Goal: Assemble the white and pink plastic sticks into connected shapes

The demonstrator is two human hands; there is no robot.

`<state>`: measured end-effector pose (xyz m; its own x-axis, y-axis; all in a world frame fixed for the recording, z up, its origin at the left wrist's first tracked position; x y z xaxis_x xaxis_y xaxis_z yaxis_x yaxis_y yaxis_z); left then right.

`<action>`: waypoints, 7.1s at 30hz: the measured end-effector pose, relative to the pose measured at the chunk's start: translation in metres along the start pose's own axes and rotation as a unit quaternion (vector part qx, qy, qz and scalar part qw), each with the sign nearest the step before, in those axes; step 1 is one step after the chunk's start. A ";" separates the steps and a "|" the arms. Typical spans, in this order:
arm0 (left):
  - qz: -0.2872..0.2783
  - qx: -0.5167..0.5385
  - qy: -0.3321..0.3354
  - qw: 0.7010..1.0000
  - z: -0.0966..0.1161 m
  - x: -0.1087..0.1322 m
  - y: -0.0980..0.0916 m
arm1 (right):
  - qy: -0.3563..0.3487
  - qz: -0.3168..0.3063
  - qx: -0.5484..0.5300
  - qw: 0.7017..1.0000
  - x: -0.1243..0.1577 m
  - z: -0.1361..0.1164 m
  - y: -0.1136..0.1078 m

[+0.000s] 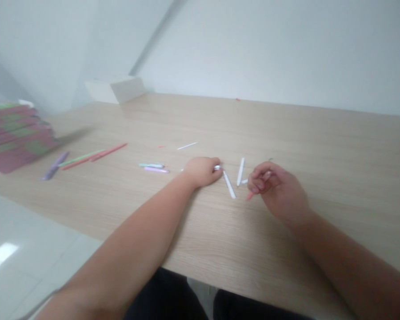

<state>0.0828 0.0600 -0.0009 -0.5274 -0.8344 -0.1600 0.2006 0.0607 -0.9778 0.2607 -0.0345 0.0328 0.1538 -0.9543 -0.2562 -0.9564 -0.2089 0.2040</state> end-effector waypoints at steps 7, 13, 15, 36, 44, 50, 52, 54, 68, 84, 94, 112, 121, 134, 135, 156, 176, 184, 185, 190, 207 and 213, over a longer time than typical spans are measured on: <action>0.007 -0.005 0.006 1.000 0.001 0.001 -0.001 | -0.002 -0.032 -0.014 0.999 0.000 0.014 0.004; 0.002 0.000 0.004 1.000 0.002 0.001 -0.002 | 0.009 -0.058 -0.030 0.998 -0.002 0.025 0.006; 0.002 0.002 0.003 1.000 0.002 0.001 -0.002 | 0.021 -0.052 -0.025 0.998 -0.002 0.024 0.006; 0.022 0.010 0.014 1.000 0.001 0.000 -0.002 | 0.056 -0.051 -0.056 0.996 -0.006 0.002 0.001; 0.019 0.004 0.015 1.000 0.000 0.000 -0.002 | 0.066 -0.063 -0.053 0.994 -0.005 0.007 -0.001; 0.006 -0.001 0.010 1.000 0.002 0.001 -0.003 | 0.049 -0.053 -0.084 0.994 -0.007 -0.001 0.001; 0.001 0.001 0.011 1.000 0.002 0.001 -0.003 | 0.046 -0.047 -0.090 0.994 -0.008 -0.005 0.001; -0.003 0.003 0.018 1.000 0.003 0.001 -0.002 | 0.039 -0.034 -0.095 0.994 -0.008 -0.011 0.000; 0.022 0.019 0.040 0.999 0.011 0.009 -0.005 | -0.009 0.037 -0.019 0.999 -0.009 -0.015 -0.012; -0.011 0.239 0.183 0.954 0.070 0.028 -0.025 | 0.020 0.160 -0.015 0.987 -0.017 0.022 -0.034; 0.094 0.502 0.024 0.859 0.030 0.017 -0.026 | 0.133 0.146 -0.104 0.975 -0.019 0.038 -0.034; 0.242 0.650 -0.102 0.713 -0.004 0.013 -0.029 | 0.222 0.052 -0.079 0.970 -0.013 0.049 -0.023; 0.271 0.621 -0.093 0.729 -0.010 0.013 -0.035 | 0.260 0.038 -0.023 0.965 -0.010 0.052 -0.015; 0.191 0.775 -0.221 0.561 -0.025 0.013 -0.016 | -0.127 -0.273 0.527 0.795 0.032 0.016 0.048; 0.168 0.787 -0.224 0.550 -0.025 0.011 -0.012 | -0.129 -0.301 0.541 0.774 0.036 0.017 0.055; 0.027 0.844 -0.289 0.450 -0.029 0.008 0.013 | -0.224 -0.394 0.611 0.649 0.061 0.029 0.096; -0.023 0.849 -0.252 0.464 -0.020 0.007 0.012 | -0.113 -0.431 0.563 0.696 0.054 0.038 0.089; -0.001 0.826 -0.201 0.527 -0.011 0.010 0.000 | -0.097 -0.315 0.615 0.716 0.034 0.044 0.060; 0.022 0.817 -0.191 0.544 -0.010 0.010 -0.005 | -0.096 -0.303 0.618 0.719 0.033 0.044 0.059; 0.169 0.761 -0.162 0.605 -0.014 0.011 -0.024 | -0.086 -0.279 0.626 0.723 0.031 0.043 0.057; 0.308 0.682 -0.073 0.659 -0.005 0.024 -0.058 | -0.102 -0.280 0.623 0.723 0.030 0.044 0.055; 0.286 0.649 -0.070 0.701 0.001 0.026 -0.059 | -0.112 -0.275 0.628 0.719 0.031 0.046 0.055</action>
<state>0.0582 0.0345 0.0530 0.0145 -0.9279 -0.3726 0.9767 -0.0666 0.2038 0.2017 -0.0657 -0.0075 0.6852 -0.7137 -0.1456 -0.2576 -0.0504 -0.9649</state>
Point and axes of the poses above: each hand's wrist, its own x-axis away from the middle knuckle, its own y-axis out of the palm, z = x × y, the point moved 6 cm from there along -x, towards the middle knuckle, and after that the axes turned 3 degrees about x, right-handed, at the moved point
